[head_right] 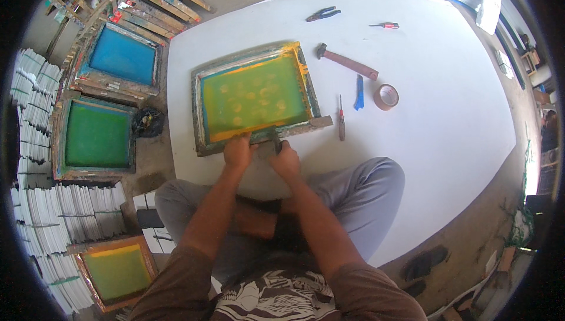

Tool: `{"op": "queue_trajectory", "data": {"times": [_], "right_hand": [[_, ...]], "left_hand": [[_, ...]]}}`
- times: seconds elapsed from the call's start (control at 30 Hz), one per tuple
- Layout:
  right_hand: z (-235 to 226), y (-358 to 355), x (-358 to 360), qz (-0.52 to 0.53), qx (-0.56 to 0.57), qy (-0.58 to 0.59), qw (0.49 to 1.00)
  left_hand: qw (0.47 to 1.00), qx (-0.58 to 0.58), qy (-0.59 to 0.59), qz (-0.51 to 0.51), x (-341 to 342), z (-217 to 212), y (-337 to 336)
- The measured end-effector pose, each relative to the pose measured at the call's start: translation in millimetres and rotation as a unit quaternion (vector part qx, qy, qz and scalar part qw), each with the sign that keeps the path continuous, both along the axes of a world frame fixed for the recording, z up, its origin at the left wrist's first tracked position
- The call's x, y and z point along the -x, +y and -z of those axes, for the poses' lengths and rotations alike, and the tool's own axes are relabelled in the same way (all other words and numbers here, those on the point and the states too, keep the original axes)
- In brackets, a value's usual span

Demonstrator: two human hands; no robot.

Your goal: The person sits on the floor and uses pliers to pull staples from the wooden frame of a screen printing frame. The person repeatedly grips the staples with the pliers and pulls them out, working along the edge of the frame.

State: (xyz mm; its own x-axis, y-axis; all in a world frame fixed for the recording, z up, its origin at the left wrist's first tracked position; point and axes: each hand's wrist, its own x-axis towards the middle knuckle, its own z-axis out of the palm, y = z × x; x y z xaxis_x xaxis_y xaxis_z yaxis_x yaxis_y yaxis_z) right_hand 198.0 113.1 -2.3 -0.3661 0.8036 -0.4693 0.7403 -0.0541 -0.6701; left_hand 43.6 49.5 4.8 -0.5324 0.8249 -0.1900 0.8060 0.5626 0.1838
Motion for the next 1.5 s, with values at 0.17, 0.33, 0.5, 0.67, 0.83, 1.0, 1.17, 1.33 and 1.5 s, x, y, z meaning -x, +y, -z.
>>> {"op": "queue_trajectory", "data": {"times": [0.17, 0.33, 0.5, 0.67, 0.83, 1.0, 1.17, 1.33, 1.5], "right_hand": [[44.9, -25.5, -11.5, -0.035, 0.053, 0.162, 0.985], [36.6, -39.4, -6.2, -0.113, 0.156, 0.188, 0.963], [28.0, -42.8, -7.0, -0.126, 0.201, 0.193, 0.952], [7.2, -47.1, -16.9, -0.089, 0.212, 0.236, 0.944], [25.2, -41.3, -14.3, -0.123, 0.219, 0.193, 0.948], [75.3, -37.0, -17.2, -0.137, 0.061, 0.204, 0.968], [61.6, -22.8, -18.8, -0.035, 0.075, 0.190, 0.978], [31.4, -3.5, -19.5, 0.073, 0.130, 0.241, 0.959], [35.7, 12.6, -23.4, 0.107, 0.104, 0.248, 0.957]], "left_hand": [[0.965, -0.163, -0.195, -0.069, 32.0, 14.5, -12.1], [0.989, -0.130, -0.050, 0.055, 0.1, -11.8, -10.8], [0.985, -0.085, 0.032, 0.147, -49.3, -2.2, 10.7], [0.987, -0.029, 0.049, 0.149, -53.1, 4.3, 14.1], [0.986, -0.042, 0.013, 0.158, -50.1, -11.0, -4.4], [0.977, -0.194, -0.008, 0.089, -31.3, -5.3, -18.9], [0.960, -0.278, -0.034, -0.013, -13.3, 5.8, -8.4], [0.959, -0.120, -0.237, -0.101, -25.5, -7.8, -11.2], [0.948, -0.299, -0.108, 0.007, -36.7, -0.4, -9.0]]}}
